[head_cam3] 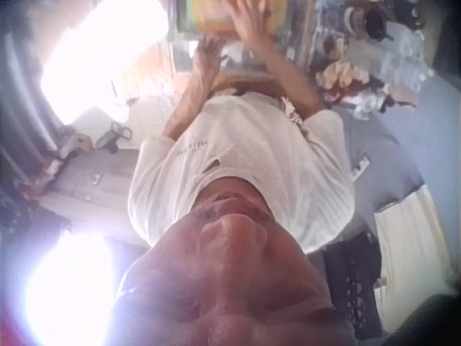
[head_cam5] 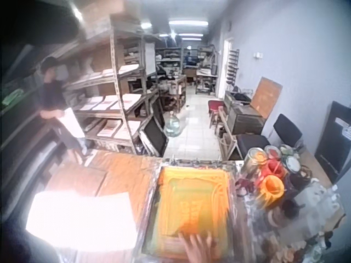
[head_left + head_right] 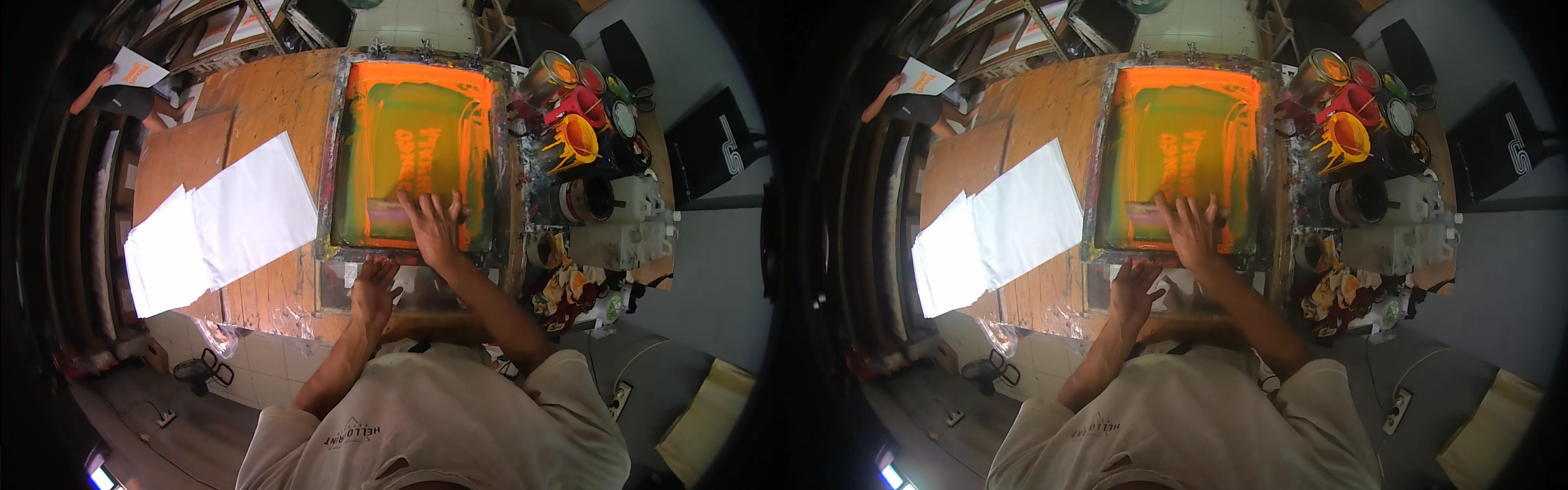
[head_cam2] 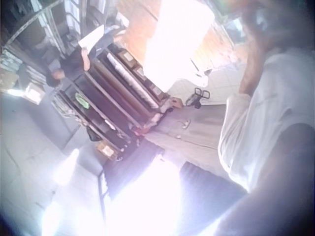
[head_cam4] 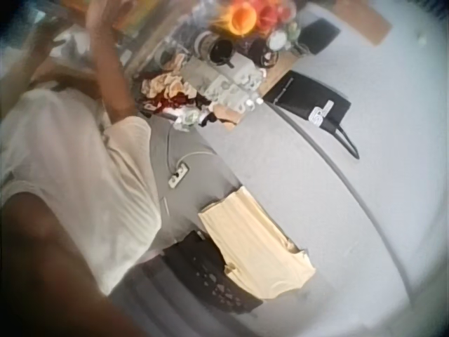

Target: The person performs screen printing on white bags, applying orange ink with a squeegee across a screen frame, lifting the frame to reveal the print, and then placing the bag to the side while preparing the next one.

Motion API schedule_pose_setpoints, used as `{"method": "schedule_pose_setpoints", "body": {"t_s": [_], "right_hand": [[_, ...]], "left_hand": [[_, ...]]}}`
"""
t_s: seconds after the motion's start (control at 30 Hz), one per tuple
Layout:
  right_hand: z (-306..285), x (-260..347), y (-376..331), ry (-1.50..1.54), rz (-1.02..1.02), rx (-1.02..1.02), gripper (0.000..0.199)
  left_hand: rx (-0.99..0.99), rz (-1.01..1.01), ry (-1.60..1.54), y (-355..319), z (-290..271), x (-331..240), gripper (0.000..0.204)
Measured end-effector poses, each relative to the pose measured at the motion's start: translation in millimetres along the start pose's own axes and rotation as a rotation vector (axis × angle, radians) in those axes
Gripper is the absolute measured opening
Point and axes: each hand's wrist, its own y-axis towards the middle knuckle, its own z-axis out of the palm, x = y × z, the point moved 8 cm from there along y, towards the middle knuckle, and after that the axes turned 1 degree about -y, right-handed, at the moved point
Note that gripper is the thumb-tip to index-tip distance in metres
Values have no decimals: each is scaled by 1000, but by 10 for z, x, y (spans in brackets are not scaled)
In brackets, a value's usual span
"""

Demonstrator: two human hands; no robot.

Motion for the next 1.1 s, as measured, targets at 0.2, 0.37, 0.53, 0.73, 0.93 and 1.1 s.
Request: {"method": "schedule_pose_setpoints", "body": {"t_s": [0.2,0.37,0.53,0.73,0.93,1.1], "right_hand": [[342,-599,915,-85,19,-41,64],[649,-1197,1753,-109,36,-91,67],[792,-1414,2152,-52,0,11,70],[706,-1587,2457,-75,-2,-91,61],[890,-1453,2589,-185,-59,-140,59],[657,-1203,2220,-103,-15,182,46]], "left_hand": [[-150,16,-5,-47,51,-23,48],[-168,-4,-5,-34,65,-22,35],[-191,-8,-43,-60,1,-14,34],[-153,-24,-81,-43,-69,28,32],[-79,-1,-66,-116,9,-53,30],[-48,74,-43,-109,17,-129,27]]}}
